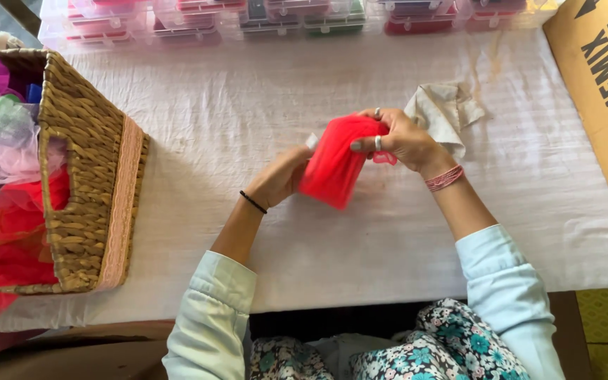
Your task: Wrap a small box with pink tissue paper and place it into a plastic container.
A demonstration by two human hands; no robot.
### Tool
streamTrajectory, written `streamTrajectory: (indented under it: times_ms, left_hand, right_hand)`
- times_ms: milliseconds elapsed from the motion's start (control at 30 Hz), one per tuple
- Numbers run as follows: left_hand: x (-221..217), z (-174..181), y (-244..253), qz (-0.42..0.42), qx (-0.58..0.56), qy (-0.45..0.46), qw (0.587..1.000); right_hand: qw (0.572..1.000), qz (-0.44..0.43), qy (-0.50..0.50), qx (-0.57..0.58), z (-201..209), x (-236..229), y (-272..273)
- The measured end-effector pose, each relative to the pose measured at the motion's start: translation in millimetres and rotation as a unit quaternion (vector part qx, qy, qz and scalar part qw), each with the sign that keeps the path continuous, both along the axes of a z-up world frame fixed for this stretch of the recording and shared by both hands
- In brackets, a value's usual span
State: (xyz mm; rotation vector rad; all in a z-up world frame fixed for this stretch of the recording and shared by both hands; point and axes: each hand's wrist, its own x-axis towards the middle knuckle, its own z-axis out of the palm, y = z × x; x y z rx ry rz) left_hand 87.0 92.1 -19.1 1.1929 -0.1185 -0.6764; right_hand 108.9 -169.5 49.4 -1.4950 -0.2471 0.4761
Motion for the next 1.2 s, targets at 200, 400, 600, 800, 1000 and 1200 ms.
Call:
streamTrajectory:
  times_ms: [200, 400, 600, 800, 1000, 1200]
  left_hand:
    - [-14.4, 9.4, -9.2, -0.097, -0.057, 0.049, 0.992]
    - [-15.3, -3.2, -30.6, 0.071, -0.057, 0.012, 0.996]
    - [-20.5, -6.8, -36.8, 0.145, -0.101, -0.023, 0.984]
    - [-17.0, -28.4, -34.9, 0.178, -0.11, -0.068, 0.975]
    - [-24.0, -17.5, -46.5, 0.196, -0.081, -0.16, 0.964]
    - [-17.5, -10.1, -49.9, 0.225, -0.105, -0.172, 0.953]
  right_hand:
    - [0.989, 0.085, -0.046, -0.115, -14.5, -0.9, 12.8]
    - [0.993, -0.106, -0.019, 0.039, -38.0, -5.2, 19.7]
    - [0.974, -0.043, 0.081, 0.209, -43.0, -19.5, 20.9]
    - [0.981, 0.019, 0.058, 0.182, -33.0, -38.7, 40.0]
    - [0.989, -0.079, -0.019, 0.125, -54.7, -38.0, 41.6]
    - [0.982, -0.117, -0.074, 0.125, -47.1, -38.9, 47.2]
